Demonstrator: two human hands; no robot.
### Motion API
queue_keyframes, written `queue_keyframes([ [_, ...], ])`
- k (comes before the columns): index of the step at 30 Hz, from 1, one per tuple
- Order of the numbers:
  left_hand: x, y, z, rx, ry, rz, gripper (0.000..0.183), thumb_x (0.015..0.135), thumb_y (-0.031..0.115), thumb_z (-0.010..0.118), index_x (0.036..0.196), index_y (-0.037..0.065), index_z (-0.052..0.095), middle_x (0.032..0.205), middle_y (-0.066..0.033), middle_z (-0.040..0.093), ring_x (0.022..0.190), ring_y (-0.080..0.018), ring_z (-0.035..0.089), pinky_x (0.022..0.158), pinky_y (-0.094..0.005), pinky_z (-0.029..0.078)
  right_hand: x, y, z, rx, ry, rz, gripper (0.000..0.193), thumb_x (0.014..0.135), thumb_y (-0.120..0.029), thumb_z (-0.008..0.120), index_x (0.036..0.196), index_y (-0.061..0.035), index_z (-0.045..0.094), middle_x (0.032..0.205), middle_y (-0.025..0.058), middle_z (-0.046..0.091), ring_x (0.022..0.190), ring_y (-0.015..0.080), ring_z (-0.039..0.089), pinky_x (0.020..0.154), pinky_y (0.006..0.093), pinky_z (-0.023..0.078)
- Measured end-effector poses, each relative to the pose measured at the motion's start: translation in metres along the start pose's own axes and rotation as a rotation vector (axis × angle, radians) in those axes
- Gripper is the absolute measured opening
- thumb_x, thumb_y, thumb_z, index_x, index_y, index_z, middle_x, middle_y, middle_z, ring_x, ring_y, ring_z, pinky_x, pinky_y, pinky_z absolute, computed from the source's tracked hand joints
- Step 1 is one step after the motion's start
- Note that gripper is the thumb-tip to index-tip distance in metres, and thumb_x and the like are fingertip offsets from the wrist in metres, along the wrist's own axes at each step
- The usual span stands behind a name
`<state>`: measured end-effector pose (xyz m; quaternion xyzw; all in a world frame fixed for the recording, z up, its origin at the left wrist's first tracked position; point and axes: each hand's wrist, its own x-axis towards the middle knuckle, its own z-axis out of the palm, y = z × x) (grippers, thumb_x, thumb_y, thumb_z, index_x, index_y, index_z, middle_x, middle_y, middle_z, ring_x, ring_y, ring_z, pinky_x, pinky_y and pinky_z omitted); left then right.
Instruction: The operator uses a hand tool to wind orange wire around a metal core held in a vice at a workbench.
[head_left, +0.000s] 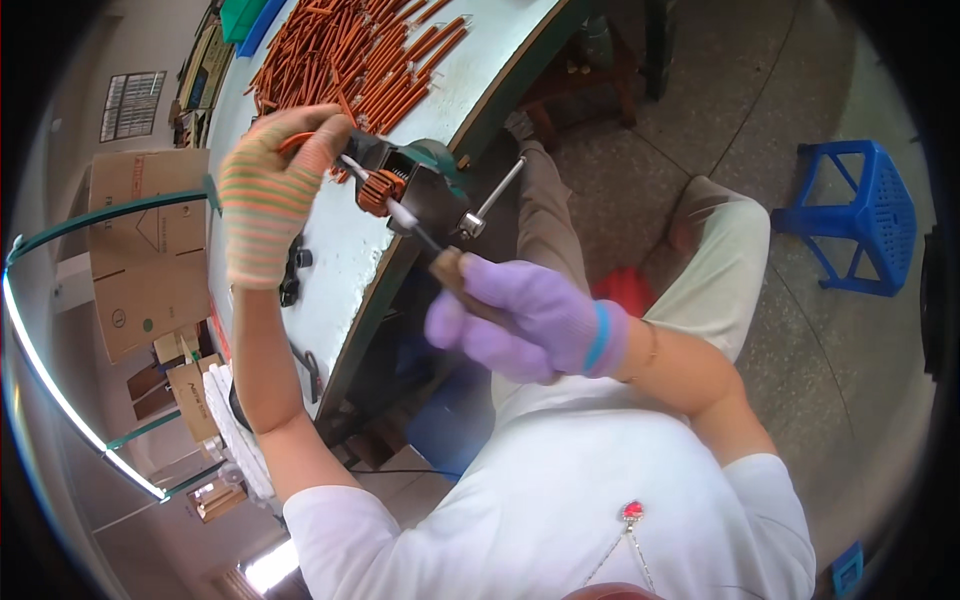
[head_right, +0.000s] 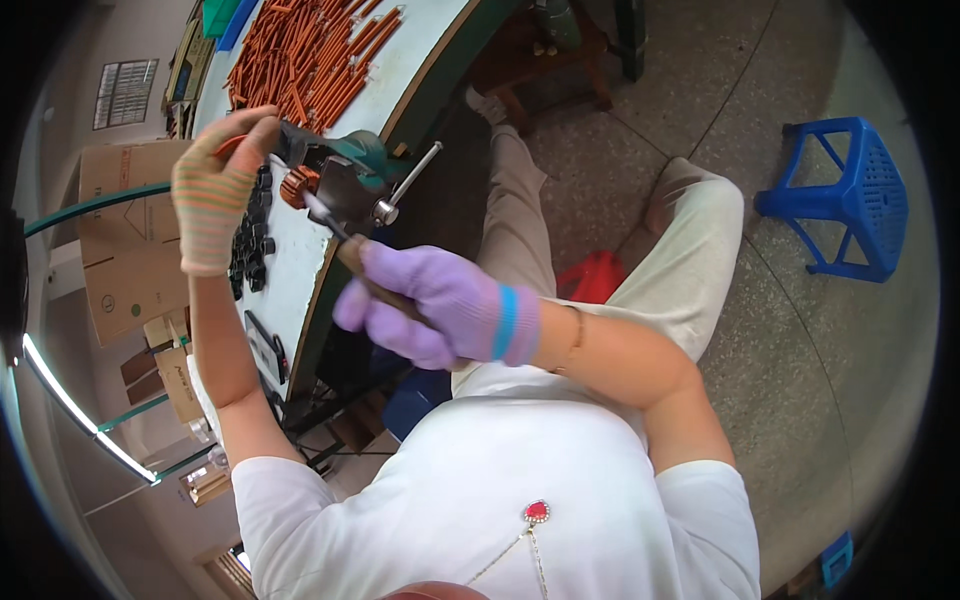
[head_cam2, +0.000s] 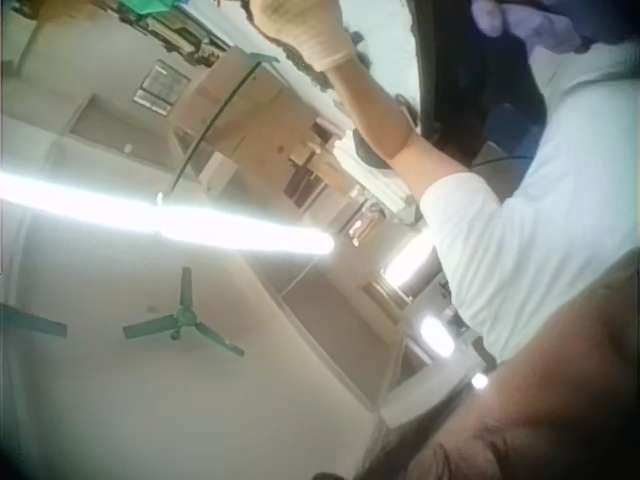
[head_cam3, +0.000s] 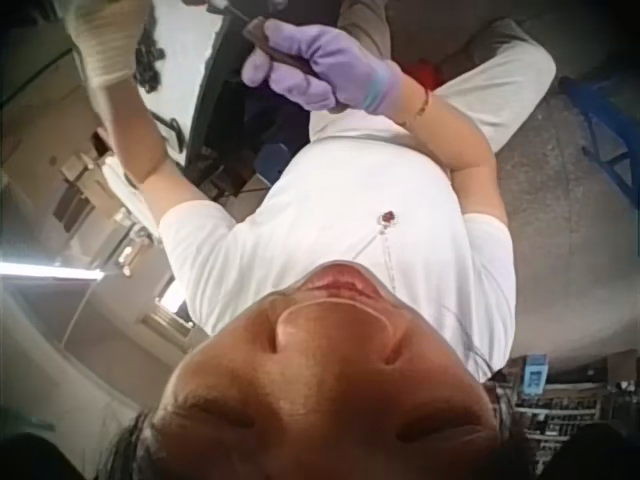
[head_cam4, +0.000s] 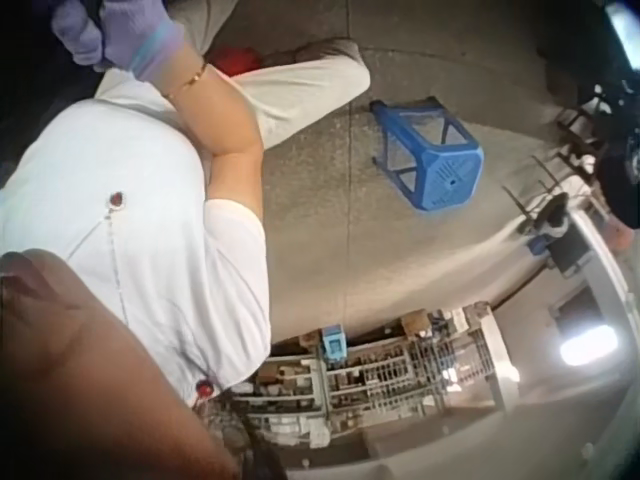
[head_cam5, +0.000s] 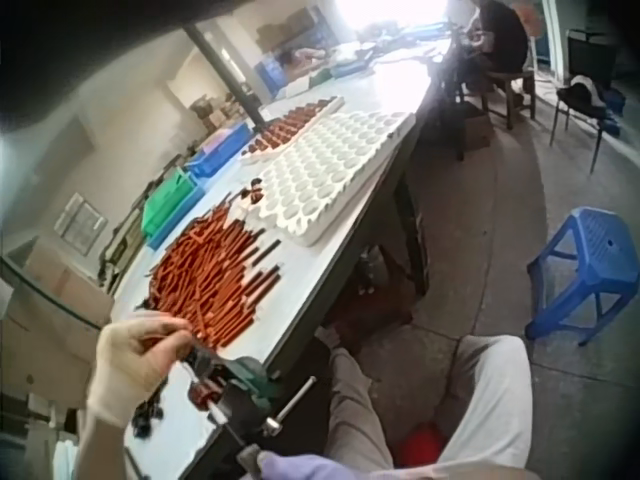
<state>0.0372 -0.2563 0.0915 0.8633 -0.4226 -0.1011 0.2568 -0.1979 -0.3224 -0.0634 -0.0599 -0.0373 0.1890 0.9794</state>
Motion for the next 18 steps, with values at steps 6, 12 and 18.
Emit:
queue_keyframes([
  [6,-0.011,0.027,0.005,0.585,-0.103,0.868,0.059,0.067,0.019,0.086,0.125,0.015,0.073,0.12,-0.0096,0.069,0.128,-0.0291,0.057,0.109,-0.0439,0.046,-0.11,0.018,-0.012,-0.177,0.101,0.082,0.057,0.11,-0.046,0.04,0.102,0.0024,0.068,0.051,-0.0022,0.048,0.037,0.0048,0.038,0.038,0.0237,0.029],
  [12,0.005,0.023,0.019,-0.019,0.116,0.448,0.03,0.092,0.011,0.075,0.122,0.006,0.074,0.1,-0.003,0.071,0.095,-0.0147,0.068,0.09,-0.0338,0.056,-0.02,0.021,0.001,-0.115,0.137,-0.041,0.057,0.111,-0.049,0.038,0.106,-0.0002,0.068,0.052,-0.004,0.05,0.036,0.007,0.04,0.036,0.0227,0.032],
  [18,-0.01,-0.002,-0.004,-0.257,-0.063,-0.142,0.053,0.082,0.024,0.086,0.13,0.008,0.071,0.108,-0.0109,0.074,0.099,-0.0171,0.068,0.09,-0.033,0.054,-0.052,-0.011,-0.006,-0.122,0.024,0.044,0.049,0.11,-0.042,0.041,0.104,-0.0022,0.069,0.059,-0.001,0.056,0.044,0.0053,0.047,0.039,0.0237,0.036],
])
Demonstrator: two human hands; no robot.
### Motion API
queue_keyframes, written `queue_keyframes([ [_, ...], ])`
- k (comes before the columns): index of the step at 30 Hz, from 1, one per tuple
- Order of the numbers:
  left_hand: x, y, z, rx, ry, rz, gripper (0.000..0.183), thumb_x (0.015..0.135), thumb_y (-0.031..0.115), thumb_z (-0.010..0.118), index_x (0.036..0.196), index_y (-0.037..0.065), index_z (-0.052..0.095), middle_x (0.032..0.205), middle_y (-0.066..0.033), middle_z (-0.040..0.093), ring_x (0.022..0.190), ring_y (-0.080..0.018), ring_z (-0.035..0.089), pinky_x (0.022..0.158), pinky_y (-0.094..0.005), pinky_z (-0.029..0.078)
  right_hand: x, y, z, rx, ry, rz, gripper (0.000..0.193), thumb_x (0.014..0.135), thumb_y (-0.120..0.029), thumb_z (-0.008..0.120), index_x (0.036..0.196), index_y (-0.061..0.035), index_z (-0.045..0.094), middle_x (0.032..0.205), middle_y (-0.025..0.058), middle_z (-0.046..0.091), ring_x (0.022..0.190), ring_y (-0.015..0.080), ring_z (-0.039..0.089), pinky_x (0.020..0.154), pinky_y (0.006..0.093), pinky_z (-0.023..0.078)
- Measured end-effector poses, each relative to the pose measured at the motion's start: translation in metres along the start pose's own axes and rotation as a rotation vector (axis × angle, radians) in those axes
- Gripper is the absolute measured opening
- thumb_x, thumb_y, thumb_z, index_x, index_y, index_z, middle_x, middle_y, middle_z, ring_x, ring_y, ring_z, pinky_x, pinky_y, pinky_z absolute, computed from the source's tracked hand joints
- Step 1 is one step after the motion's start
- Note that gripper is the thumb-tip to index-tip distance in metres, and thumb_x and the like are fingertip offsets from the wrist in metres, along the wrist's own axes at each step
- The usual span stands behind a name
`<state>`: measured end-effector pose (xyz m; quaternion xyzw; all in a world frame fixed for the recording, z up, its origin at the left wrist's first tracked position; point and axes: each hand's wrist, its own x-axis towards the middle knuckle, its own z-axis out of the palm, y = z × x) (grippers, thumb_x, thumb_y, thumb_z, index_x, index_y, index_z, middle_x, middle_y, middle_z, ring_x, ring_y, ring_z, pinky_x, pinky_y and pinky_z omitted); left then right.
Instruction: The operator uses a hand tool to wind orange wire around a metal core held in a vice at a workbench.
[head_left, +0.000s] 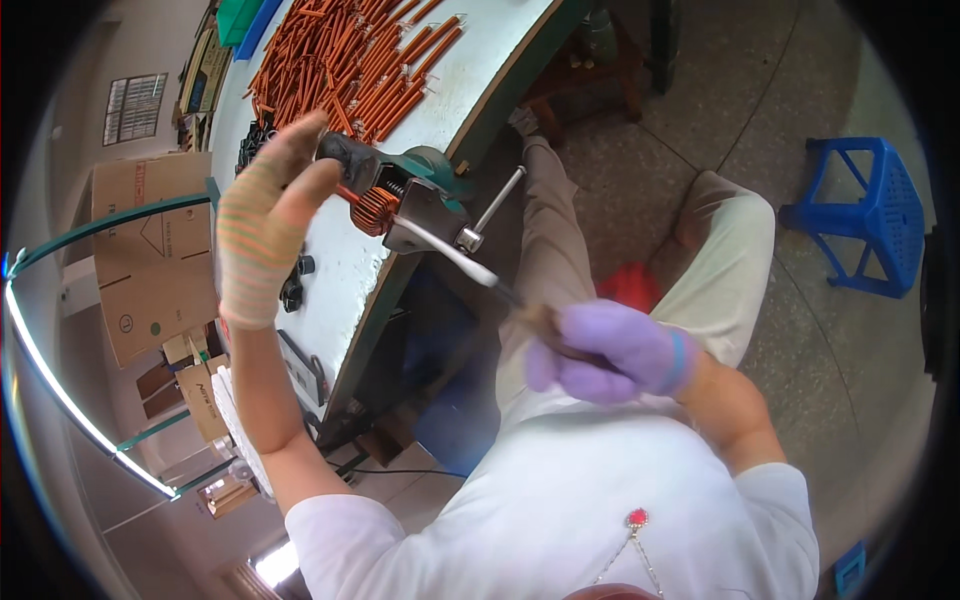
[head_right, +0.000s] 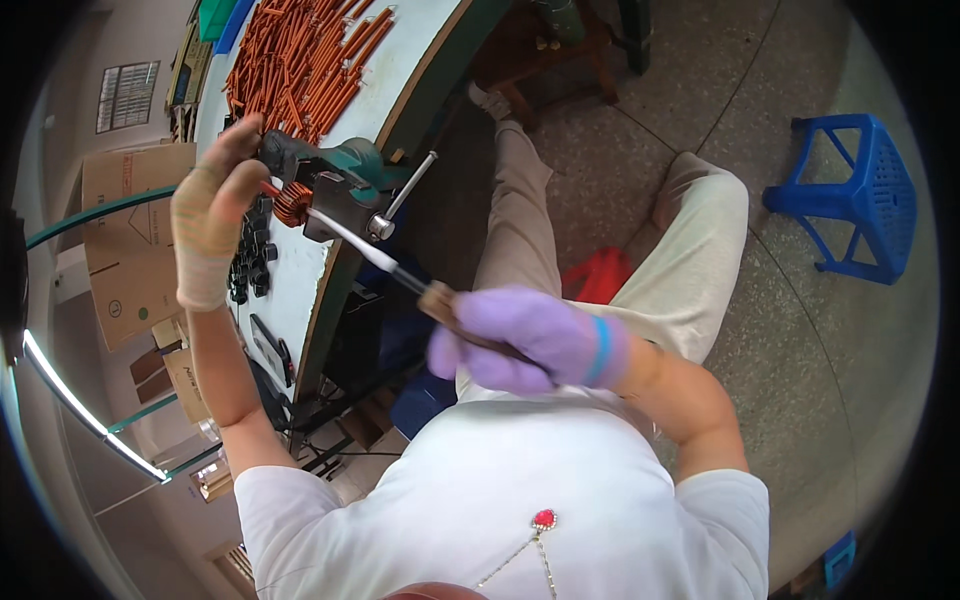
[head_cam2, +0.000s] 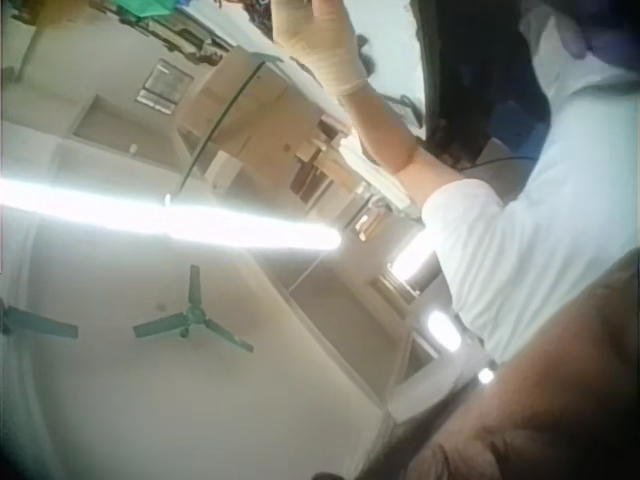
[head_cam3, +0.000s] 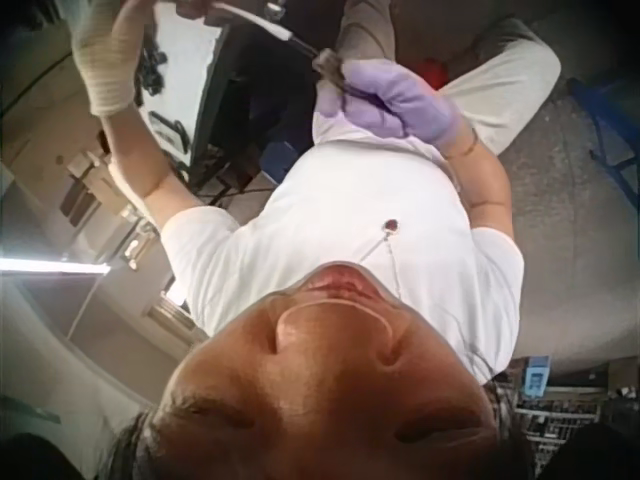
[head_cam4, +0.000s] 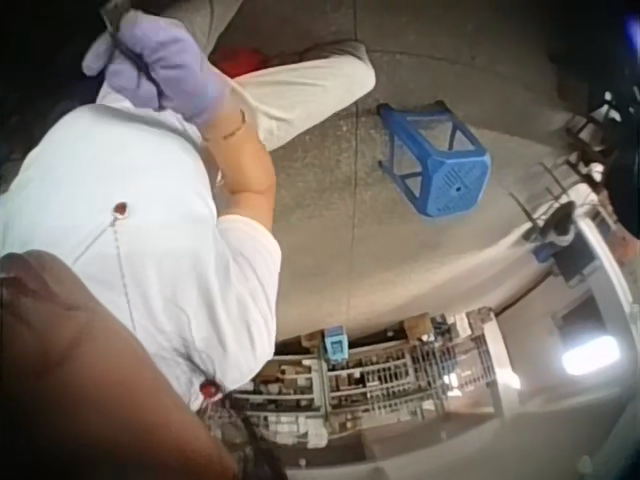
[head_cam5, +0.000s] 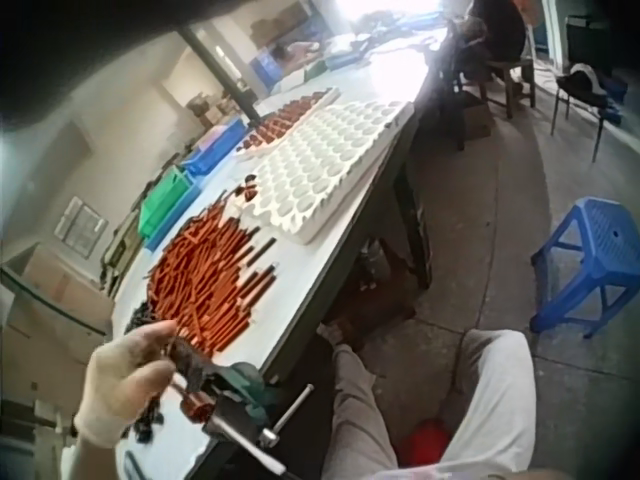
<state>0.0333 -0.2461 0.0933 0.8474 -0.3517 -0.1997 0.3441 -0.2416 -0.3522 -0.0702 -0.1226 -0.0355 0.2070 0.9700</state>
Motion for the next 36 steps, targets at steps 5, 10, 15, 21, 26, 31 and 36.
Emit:
queue_keyframes([
  [5,-0.007,0.038,0.03,1.038,-0.205,1.044,0.056,0.062,0.025,0.087,0.117,0.02,0.074,0.105,-0.0089,0.073,0.122,-0.0311,0.061,0.109,-0.048,0.045,-0.085,0.029,-0.005,-0.598,0.471,-0.068,0.026,0.1,-0.02,0.051,0.099,0.0014,0.064,0.062,-0.001,0.056,0.046,0.005,0.047,0.044,0.0226,0.037],
  [10,0.008,0.065,0.053,1.071,-0.099,1.307,0.044,0.068,0.012,0.087,0.111,0.016,0.075,0.104,-0.0056,0.073,0.116,-0.0306,0.065,0.102,-0.0442,0.05,-0.008,0.001,0.029,-0.3,0.642,-0.899,0.022,0.1,-0.018,0.053,0.096,0.0021,0.062,0.067,0.0025,0.057,0.047,0.0061,0.048,0.045,0.0234,0.039],
  [15,0.05,0.047,0.023,0.73,0.106,1.244,0.033,0.08,-0.001,0.08,0.11,0.011,0.076,0.1,-0.0073,0.074,0.09,-0.0216,0.069,0.077,-0.0315,0.057,0.006,-0.004,0.016,-0.17,0.275,-0.014,0.04,0.107,-0.038,0.051,0.096,-0.003,0.065,0.056,-0.002,0.051,0.041,0.0061,0.044,0.039,0.0228,0.033],
  [21,0.044,-0.002,0.007,0.426,0.164,0.841,0.025,0.087,-0.004,0.075,0.11,0.005,0.076,0.096,-0.0055,0.074,0.074,-0.0085,0.063,0.065,-0.0227,0.053,0.041,0.022,0.018,0.264,0.019,0.026,0.045,0.111,-0.038,0.044,0.102,-0.0017,0.069,0.054,-0.0014,0.052,0.038,0.007,0.041,0.035,0.0232,0.033],
  [26,0.017,-0.02,-0.003,0.168,0.054,0.11,0.039,0.087,0.003,0.078,0.125,-0.001,0.071,0.097,-0.0026,0.071,0.083,-0.0049,0.06,0.077,-0.021,0.051,0.033,-0.012,0.015,0.152,-0.063,0.033,0.049,0.111,-0.041,0.042,0.102,-0.0006,0.069,0.059,-0.0015,0.054,0.041,0.0062,0.043,0.038,0.0232,0.033],
  [31,0.005,0.018,0.013,0.767,-0.105,0.839,0.058,0.063,0.024,0.087,0.118,0.014,0.074,0.107,-0.0059,0.07,0.108,-0.0272,0.063,0.102,-0.0437,0.048,-0.062,0.011,0.004,-0.445,0.407,0.061,0.027,0.099,-0.019,0.051,0.097,0.0023,0.067,0.065,-0.0003,0.06,0.049,0.0068,0.053,0.047,0.025,0.042],
  [36,0.004,0.067,0.075,0.949,-0.336,1.302,0.055,0.066,0.012,0.074,0.12,0.019,0.071,0.093,0.0022,0.067,0.108,-0.0233,0.064,0.107,-0.0478,0.049,-0.062,0.016,0.017,-0.491,0.508,-0.242,0.028,0.102,-0.021,0.051,0.1,0.0017,0.067,0.064,-0.0003,0.059,0.05,0.0059,0.052,0.047,0.024,0.041],
])
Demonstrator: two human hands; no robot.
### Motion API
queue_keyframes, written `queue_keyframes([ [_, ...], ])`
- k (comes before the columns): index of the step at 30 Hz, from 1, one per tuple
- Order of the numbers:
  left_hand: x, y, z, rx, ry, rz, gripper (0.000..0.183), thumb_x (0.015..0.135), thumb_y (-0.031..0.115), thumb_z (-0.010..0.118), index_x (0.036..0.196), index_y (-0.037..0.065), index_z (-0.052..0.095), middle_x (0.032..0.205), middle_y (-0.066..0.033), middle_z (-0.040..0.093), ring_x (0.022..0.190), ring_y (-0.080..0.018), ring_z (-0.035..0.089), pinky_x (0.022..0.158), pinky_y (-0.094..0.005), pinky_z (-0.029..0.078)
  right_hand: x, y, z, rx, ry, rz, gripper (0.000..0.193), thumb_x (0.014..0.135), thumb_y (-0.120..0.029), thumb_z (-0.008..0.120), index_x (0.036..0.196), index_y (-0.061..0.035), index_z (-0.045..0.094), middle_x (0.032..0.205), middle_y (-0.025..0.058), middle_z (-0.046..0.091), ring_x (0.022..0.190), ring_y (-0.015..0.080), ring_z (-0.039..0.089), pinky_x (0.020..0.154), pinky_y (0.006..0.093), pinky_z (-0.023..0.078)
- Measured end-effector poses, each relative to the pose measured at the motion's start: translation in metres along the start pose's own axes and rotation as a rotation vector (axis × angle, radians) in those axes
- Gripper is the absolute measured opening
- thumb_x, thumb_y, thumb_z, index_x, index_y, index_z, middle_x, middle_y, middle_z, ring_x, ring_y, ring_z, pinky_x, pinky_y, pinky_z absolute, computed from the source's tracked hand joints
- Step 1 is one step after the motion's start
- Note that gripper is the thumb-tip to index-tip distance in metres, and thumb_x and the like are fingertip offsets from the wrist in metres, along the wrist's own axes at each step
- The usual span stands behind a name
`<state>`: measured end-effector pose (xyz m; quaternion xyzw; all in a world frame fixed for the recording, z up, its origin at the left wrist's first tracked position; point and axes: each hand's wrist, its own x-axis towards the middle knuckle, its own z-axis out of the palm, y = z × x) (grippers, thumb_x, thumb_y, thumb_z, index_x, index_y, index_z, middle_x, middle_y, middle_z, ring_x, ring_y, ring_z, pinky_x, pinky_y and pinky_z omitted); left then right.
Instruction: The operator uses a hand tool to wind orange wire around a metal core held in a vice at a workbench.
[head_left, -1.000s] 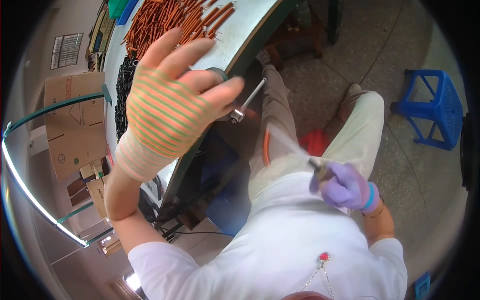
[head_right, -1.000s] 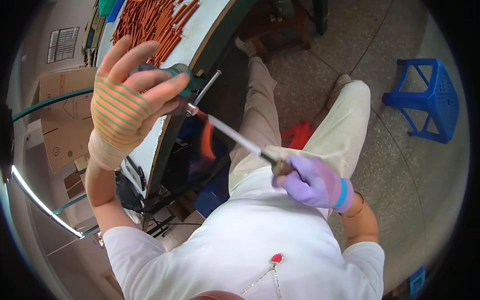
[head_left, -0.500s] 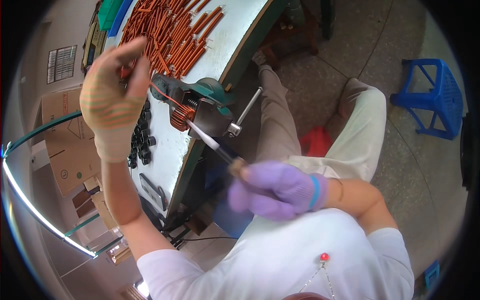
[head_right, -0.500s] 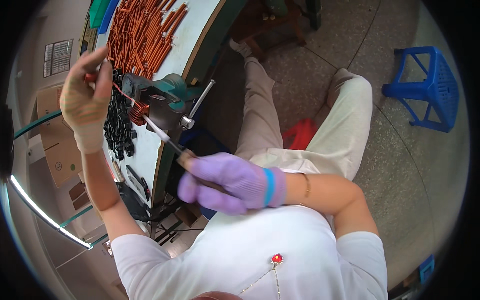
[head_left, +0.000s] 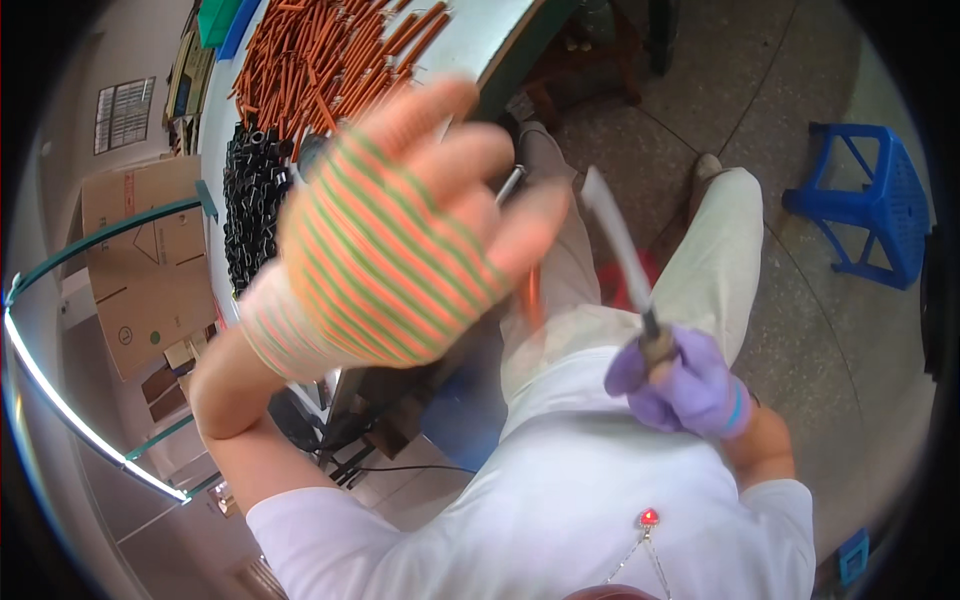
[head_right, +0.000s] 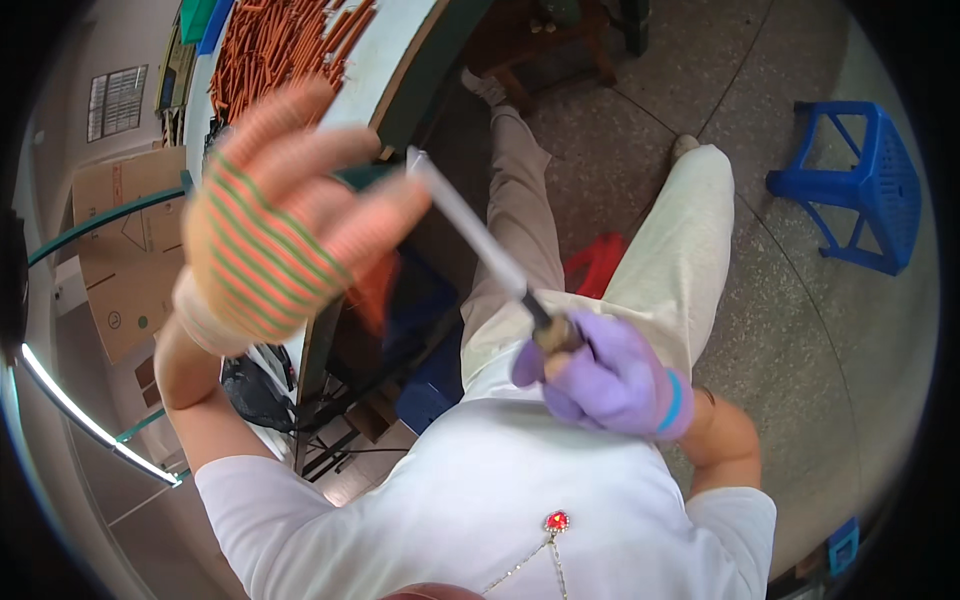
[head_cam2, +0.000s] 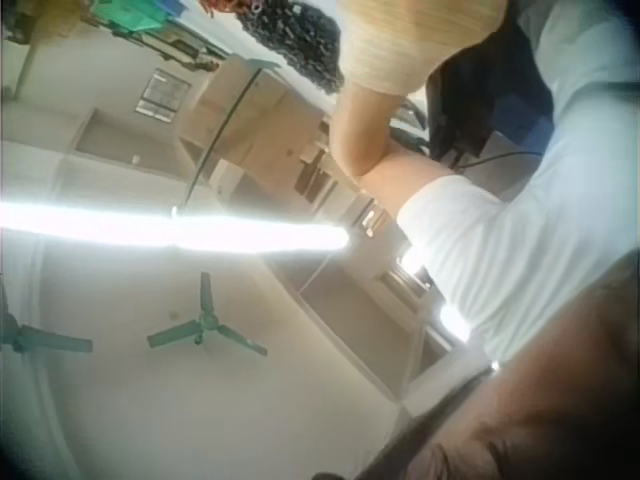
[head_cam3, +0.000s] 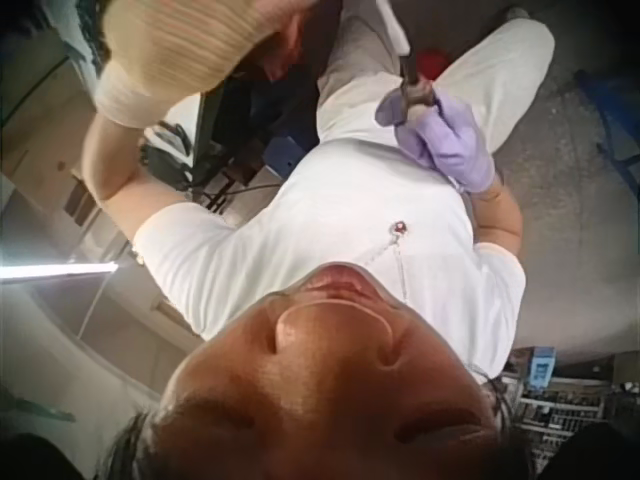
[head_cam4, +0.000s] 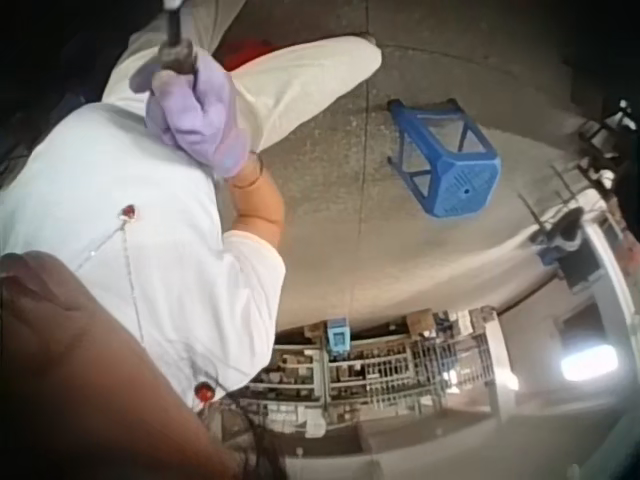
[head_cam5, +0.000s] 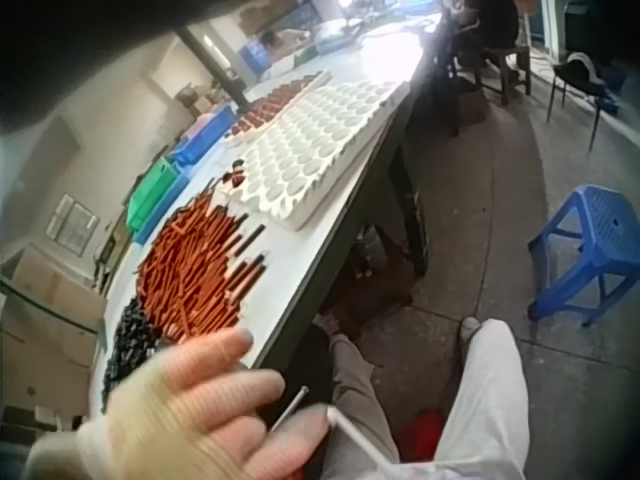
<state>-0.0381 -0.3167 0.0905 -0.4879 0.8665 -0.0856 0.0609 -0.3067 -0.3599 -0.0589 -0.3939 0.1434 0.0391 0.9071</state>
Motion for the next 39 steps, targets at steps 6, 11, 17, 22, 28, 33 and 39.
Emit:
queue_keyframes([
  [6,-0.017,-0.08,0.01,0.065,0.172,-0.131,0.035,0.08,-0.006,0.078,0.112,0.007,0.078,0.095,-0.0051,0.073,0.094,-0.0242,0.07,0.097,-0.0388,0.054,0.054,-0.009,0.022,0.567,-0.438,0.523,0.037,0.109,-0.031,0.048,0.104,-0.0008,0.068,0.061,-0.0006,0.055,0.043,0.0053,0.045,0.041,0.0218,0.035],
  [11,-0.082,-0.083,0.029,-0.076,0.234,-0.461,0.033,0.078,-0.006,0.077,0.109,0.006,0.078,0.076,-0.0046,0.065,0.074,-0.0215,0.065,0.092,-0.0411,0.055,0.085,0.0,0.054,0.864,-0.516,0.456,0.045,0.111,-0.038,0.045,0.106,0.0001,0.069,0.061,0.0004,0.054,0.04,0.0066,0.043,0.038,0.0216,0.034],
  [17,-0.102,-0.055,0.03,-0.133,0.255,-0.636,0.032,0.081,-0.006,0.074,0.11,0.007,0.079,0.075,-0.0041,0.063,0.074,-0.0204,0.063,0.107,-0.0477,0.049,0.097,-0.013,0.072,0.89,-0.475,0.413,0.047,0.111,-0.039,0.044,0.105,0.0014,0.068,0.06,0.0014,0.054,0.038,0.0079,0.042,0.037,0.0228,0.034],
  [22,-0.099,-0.033,0.043,-0.274,0.346,-0.934,0.034,0.082,0.004,0.077,0.116,0.004,0.077,0.079,-0.003,0.067,0.082,-0.0145,0.064,0.1,-0.0349,0.05,0.077,-0.003,0.044,0.286,-0.327,0.243,0.032,0.109,-0.026,0.048,0.109,0.0,0.066,0.061,-0.0013,0.054,0.044,0.0055,0.044,0.044,0.0226,0.033],
  [28,-0.071,-0.026,-0.003,-0.306,0.211,-0.631,0.065,0.076,0.028,0.086,0.136,0.01,0.067,0.113,-0.006,0.068,0.117,-0.0243,0.06,0.104,-0.0394,0.048,-0.006,0.023,-0.005,-0.368,-0.057,0.016,0.021,0.097,-0.019,0.059,0.101,-0.001,0.068,0.066,0.0038,0.061,0.059,0.0116,0.061,0.056,0.0292,0.048],
  [33,-0.029,0.007,-0.009,0.052,-0.095,-0.014,0.047,0.061,0.026,0.081,0.107,0.028,0.072,0.117,-0.0046,0.066,0.119,-0.0294,0.059,0.107,-0.0461,0.049,-0.026,0.0,-0.009,-0.595,0.035,-0.236,0.022,0.094,-0.017,0.062,0.104,0.0008,0.07,0.064,0.0043,0.06,0.056,0.015,0.059,0.059,0.0305,0.048],
  [39,-0.003,-0.048,-0.003,0.047,0.348,-0.098,0.027,0.08,0.014,0.08,0.107,0.013,0.076,0.085,-0.0034,0.074,0.087,-0.0224,0.07,0.086,-0.0353,0.052,0.051,-0.016,0.018,-0.084,-0.015,0.014,0.034,0.105,-0.031,0.05,0.1,-0.0031,0.069,0.059,-0.001,0.053,0.048,0.0079,0.048,0.046,0.0242,0.037],
])
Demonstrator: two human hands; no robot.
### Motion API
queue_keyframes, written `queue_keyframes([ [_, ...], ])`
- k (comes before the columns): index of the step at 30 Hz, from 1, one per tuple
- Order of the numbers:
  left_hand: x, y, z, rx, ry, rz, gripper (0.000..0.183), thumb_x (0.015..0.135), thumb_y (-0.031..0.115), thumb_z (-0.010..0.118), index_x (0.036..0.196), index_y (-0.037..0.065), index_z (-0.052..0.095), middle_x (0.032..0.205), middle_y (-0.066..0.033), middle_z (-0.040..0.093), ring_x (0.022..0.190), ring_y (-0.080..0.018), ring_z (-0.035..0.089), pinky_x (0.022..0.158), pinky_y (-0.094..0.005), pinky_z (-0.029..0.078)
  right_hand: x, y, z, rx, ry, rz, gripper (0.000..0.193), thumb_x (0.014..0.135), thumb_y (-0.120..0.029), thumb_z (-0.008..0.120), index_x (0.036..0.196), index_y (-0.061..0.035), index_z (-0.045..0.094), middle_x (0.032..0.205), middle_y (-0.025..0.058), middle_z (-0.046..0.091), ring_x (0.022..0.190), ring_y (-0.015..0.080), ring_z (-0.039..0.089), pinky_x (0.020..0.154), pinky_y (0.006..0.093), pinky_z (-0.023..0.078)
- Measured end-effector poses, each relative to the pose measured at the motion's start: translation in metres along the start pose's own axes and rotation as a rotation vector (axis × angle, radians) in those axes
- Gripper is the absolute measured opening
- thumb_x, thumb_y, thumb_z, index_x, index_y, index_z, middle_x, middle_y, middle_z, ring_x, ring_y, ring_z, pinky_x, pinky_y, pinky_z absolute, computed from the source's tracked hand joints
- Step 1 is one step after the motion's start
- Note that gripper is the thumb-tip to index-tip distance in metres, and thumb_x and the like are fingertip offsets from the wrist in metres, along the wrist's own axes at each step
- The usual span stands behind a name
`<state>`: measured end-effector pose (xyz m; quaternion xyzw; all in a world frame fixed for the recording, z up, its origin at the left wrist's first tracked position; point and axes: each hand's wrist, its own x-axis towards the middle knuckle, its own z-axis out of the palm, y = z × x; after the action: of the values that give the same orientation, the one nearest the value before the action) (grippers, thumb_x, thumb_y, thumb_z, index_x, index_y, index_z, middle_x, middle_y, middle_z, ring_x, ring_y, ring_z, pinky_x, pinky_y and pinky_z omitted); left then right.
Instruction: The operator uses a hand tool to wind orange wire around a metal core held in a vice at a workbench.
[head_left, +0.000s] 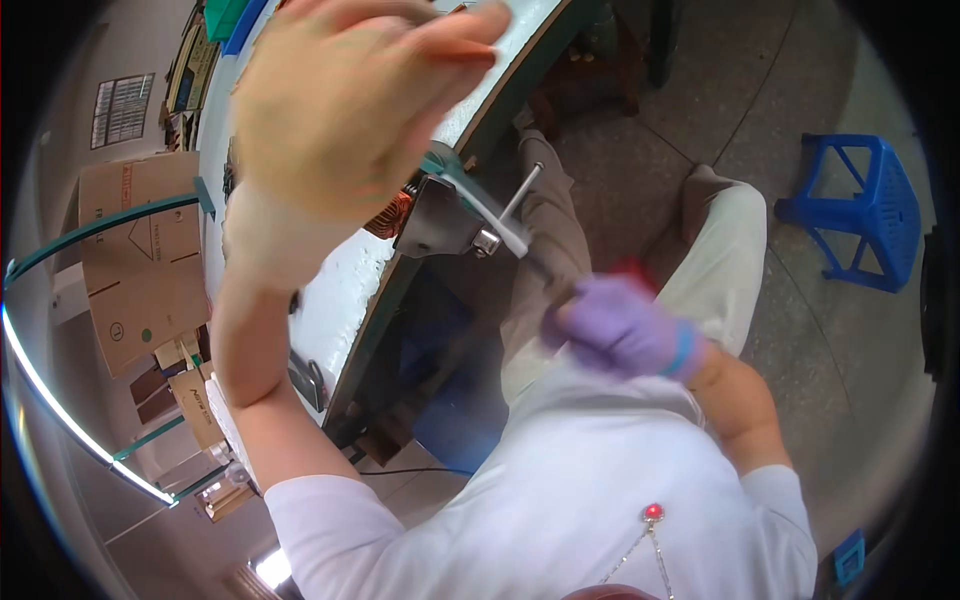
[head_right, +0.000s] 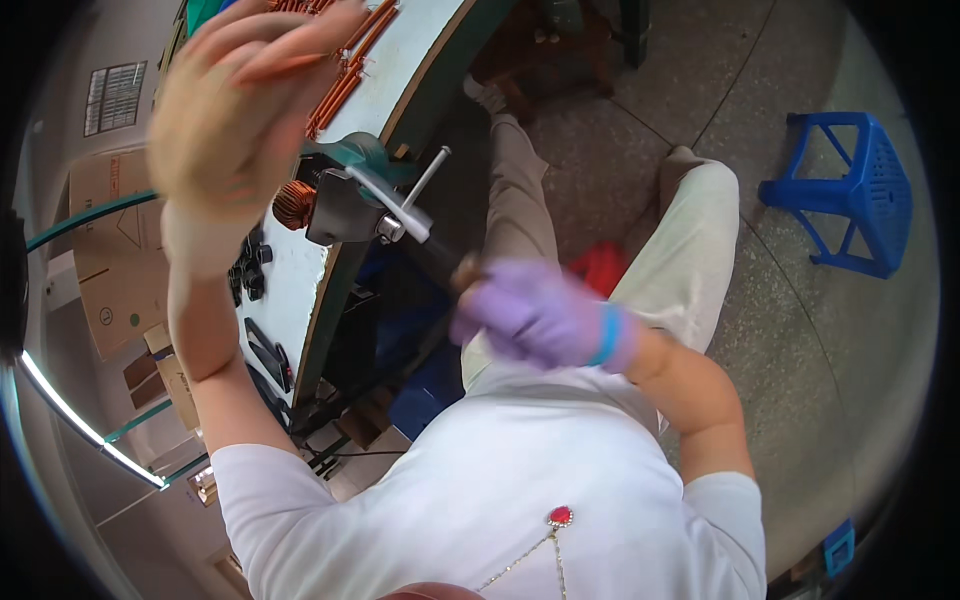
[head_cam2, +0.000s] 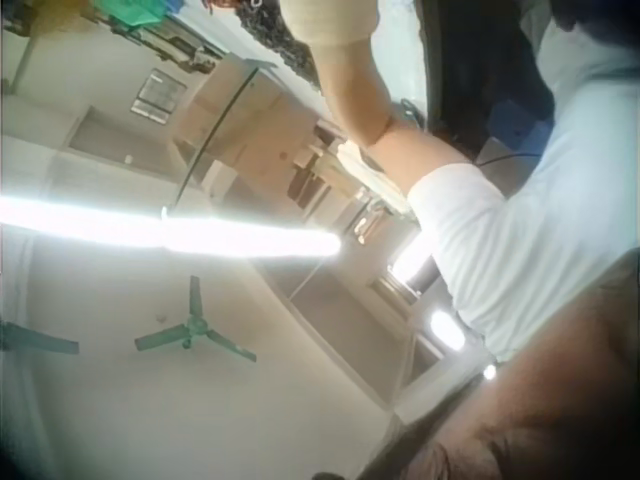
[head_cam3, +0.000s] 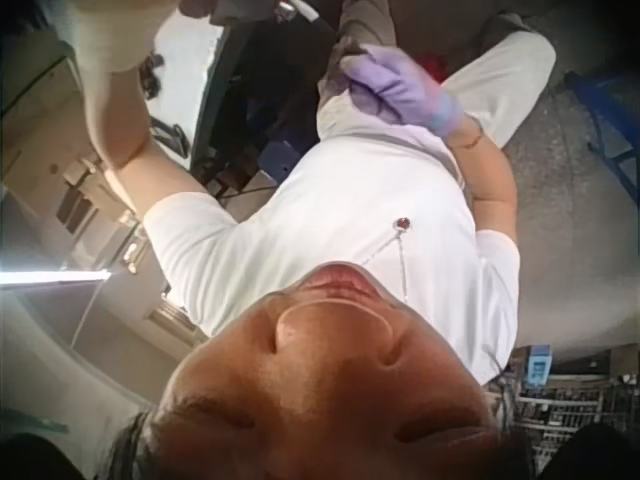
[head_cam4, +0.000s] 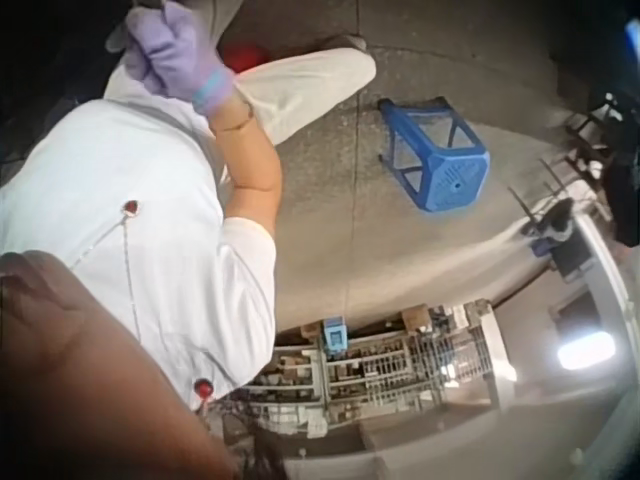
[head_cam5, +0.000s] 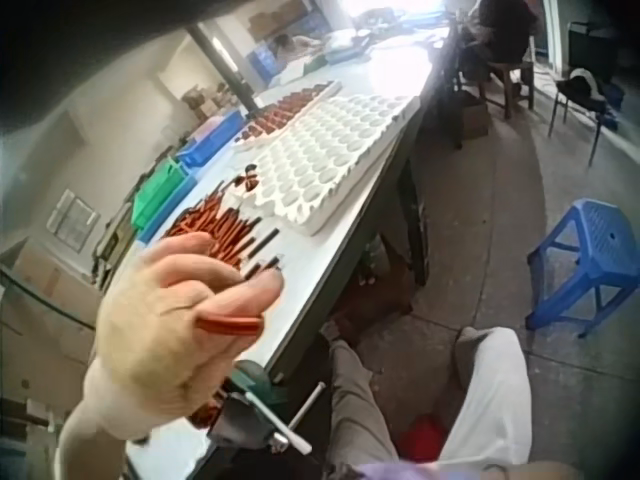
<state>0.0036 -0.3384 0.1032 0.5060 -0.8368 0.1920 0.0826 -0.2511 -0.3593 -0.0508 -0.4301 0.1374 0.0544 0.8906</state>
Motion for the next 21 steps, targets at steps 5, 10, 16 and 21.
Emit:
queue_keyframes([
  [5,-0.039,-0.031,0.009,0.143,0.045,-0.022,0.028,0.087,-0.002,0.073,0.114,0.004,0.076,0.103,-0.0084,0.076,0.099,-0.0278,0.07,0.099,-0.0426,0.053,-0.002,0.012,0.009,0.455,-0.331,0.334,0.039,0.108,-0.035,0.047,0.103,-0.0016,0.067,0.059,-0.0011,0.054,0.044,0.0064,0.045,0.041,0.0227,0.033],
  [10,-0.092,-0.032,0.009,0.147,0.158,-0.243,0.021,0.084,0.007,0.08,0.105,0.011,0.079,0.083,-0.004,0.074,0.082,-0.0215,0.07,0.096,-0.0428,0.053,0.029,0.004,0.033,0.56,-0.391,0.251,0.044,0.109,-0.04,0.048,0.103,-0.0009,0.067,0.061,0.0004,0.056,0.043,0.0058,0.046,0.041,0.0222,0.034],
  [16,-0.124,-0.002,0.024,0.18,0.102,-0.443,0.023,0.086,0.01,0.078,0.108,0.013,0.079,0.077,-0.0001,0.071,0.081,-0.0198,0.072,0.104,-0.0505,0.049,0.031,-0.002,0.034,0.182,-0.101,0.351,0.032,0.104,-0.031,0.053,0.1,-0.003,0.067,0.064,-0.0004,0.055,0.047,0.0043,0.047,0.044,0.0205,0.034],
  [21,-0.109,0.012,0.005,-0.665,0.157,-1.024,0.034,0.091,0.011,0.075,0.123,0.002,0.074,0.087,-0.0046,0.073,0.078,-0.0085,0.064,0.075,-0.0253,0.051,-0.005,0.009,0.018,0.066,-0.101,0.153,0.027,0.103,-0.025,0.052,0.096,-0.0031,0.066,0.064,-0.0003,0.055,0.049,0.0041,0.047,0.044,0.0216,0.036],
])
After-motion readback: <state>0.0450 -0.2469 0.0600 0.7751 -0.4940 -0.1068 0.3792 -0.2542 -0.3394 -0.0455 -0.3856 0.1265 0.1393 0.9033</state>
